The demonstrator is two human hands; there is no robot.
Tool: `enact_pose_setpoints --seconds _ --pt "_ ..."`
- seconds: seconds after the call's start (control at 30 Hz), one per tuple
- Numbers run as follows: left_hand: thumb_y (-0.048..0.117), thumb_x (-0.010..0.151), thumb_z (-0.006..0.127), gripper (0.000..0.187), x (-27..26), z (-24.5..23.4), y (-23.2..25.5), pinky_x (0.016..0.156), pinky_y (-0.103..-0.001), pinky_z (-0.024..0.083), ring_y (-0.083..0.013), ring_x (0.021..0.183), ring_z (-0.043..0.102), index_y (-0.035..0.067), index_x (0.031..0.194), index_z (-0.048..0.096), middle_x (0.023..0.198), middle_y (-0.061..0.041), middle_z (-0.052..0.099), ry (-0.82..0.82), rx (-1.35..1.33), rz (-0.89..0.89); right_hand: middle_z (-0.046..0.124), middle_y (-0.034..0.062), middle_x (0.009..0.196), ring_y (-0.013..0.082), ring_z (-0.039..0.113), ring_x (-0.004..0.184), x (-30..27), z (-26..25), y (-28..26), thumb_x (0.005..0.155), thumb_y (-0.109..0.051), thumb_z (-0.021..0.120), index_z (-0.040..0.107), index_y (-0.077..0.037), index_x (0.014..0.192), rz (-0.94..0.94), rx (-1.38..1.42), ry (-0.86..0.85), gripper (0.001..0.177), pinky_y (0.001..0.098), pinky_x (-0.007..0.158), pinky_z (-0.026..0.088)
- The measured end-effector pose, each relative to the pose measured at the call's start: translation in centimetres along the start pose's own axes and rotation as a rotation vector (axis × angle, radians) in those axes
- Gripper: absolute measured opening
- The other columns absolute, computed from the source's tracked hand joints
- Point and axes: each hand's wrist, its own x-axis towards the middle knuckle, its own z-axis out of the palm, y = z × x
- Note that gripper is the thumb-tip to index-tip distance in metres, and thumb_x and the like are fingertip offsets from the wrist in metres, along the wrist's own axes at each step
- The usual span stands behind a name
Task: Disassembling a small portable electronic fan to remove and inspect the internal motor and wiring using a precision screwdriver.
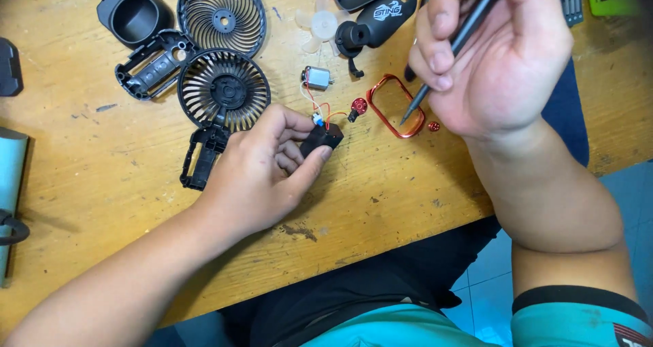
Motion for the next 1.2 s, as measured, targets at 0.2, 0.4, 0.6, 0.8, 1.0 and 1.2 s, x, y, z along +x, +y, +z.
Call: enact_pose_setpoints --seconds 0.2,0.4,0.6,0.8,1.0,1.2 --pt "0.015 0.107 0.087 0.025 -0.5 0.5 -1.4 0.065 -0.033 0.058 -0.0148 0.065 0.068 0.006 0.12 0.069 0.09 -0.007 0.072 0.086 0.192 0.255 0.058 0.0018 0.099 0.0155 0.047 0.067 0.1 -0.7 0.5 0.117 -0.045 0.05 0.063 -0.021 0.112 -0.006 -0.024 -0.013 0.028 0.0293 0.054 0.033" --pt "0.02 0.11 0.084 0.03 -0.6 0.3 -0.6 0.068 -0.047 0.065 -0.0295 0.086 0.072 0.0 0.127 0.069 0.116 -0.014 0.065 0.096 0.334 0.31 0.064 0.0061 0.108 0.0186 0.056 0.077 -0.7 0.0 1.4 0.121 -0.049 0.052 0.069 -0.021 0.118 -0.019 0.052 -0.032 0.033 0.0313 0.061 0.042" --pt "0.034 0.114 0.082 0.035 -2.3 0.6 0.6 0.064 -0.039 0.057 -0.0289 0.081 0.069 0.002 0.122 0.071 0.105 -0.012 0.064 0.21 0.556 0.562 0.065 0.0087 0.111 0.0213 0.057 0.081 -2.6 2.0 2.3 0.125 -0.052 0.052 0.07 -0.021 0.125 -0.052 0.173 -0.084 0.036 0.0317 0.062 0.043" --pt "0.019 0.114 0.078 0.019 -2.5 2.1 0.8 0.071 -0.041 0.059 -0.0278 0.08 0.071 0.004 0.125 0.073 0.098 -0.009 0.067 0.077 0.187 0.491 0.059 0.0151 0.111 0.0241 0.06 0.081 -5.4 4.7 3.2 0.13 -0.044 0.047 0.055 -0.016 0.123 -0.085 0.16 -0.17 0.029 0.0341 0.07 0.056" --pt "0.015 0.114 0.072 0.01 -2.1 2.1 1.3 0.067 -0.038 0.052 -0.0234 0.07 0.065 0.008 0.108 0.074 0.086 -0.005 0.069 -0.053 -0.061 0.313 0.057 0.0155 0.102 0.0247 0.055 0.072 -5.8 5.4 2.7 0.129 -0.042 0.051 0.052 -0.016 0.122 -0.107 0.157 -0.139 0.027 0.0364 0.064 0.052" --pt "0.017 0.113 0.071 0.014 -2.1 1.7 1.5 0.066 -0.036 0.051 -0.0218 0.068 0.064 0.008 0.102 0.074 0.082 -0.004 0.067 -0.1 -0.023 0.313 0.058 0.0121 0.101 0.0227 0.053 0.074 -4.9 4.8 2.0 0.129 -0.04 0.043 0.054 -0.016 0.12 -0.172 0.269 -0.082 0.028 0.0339 0.062 0.046"
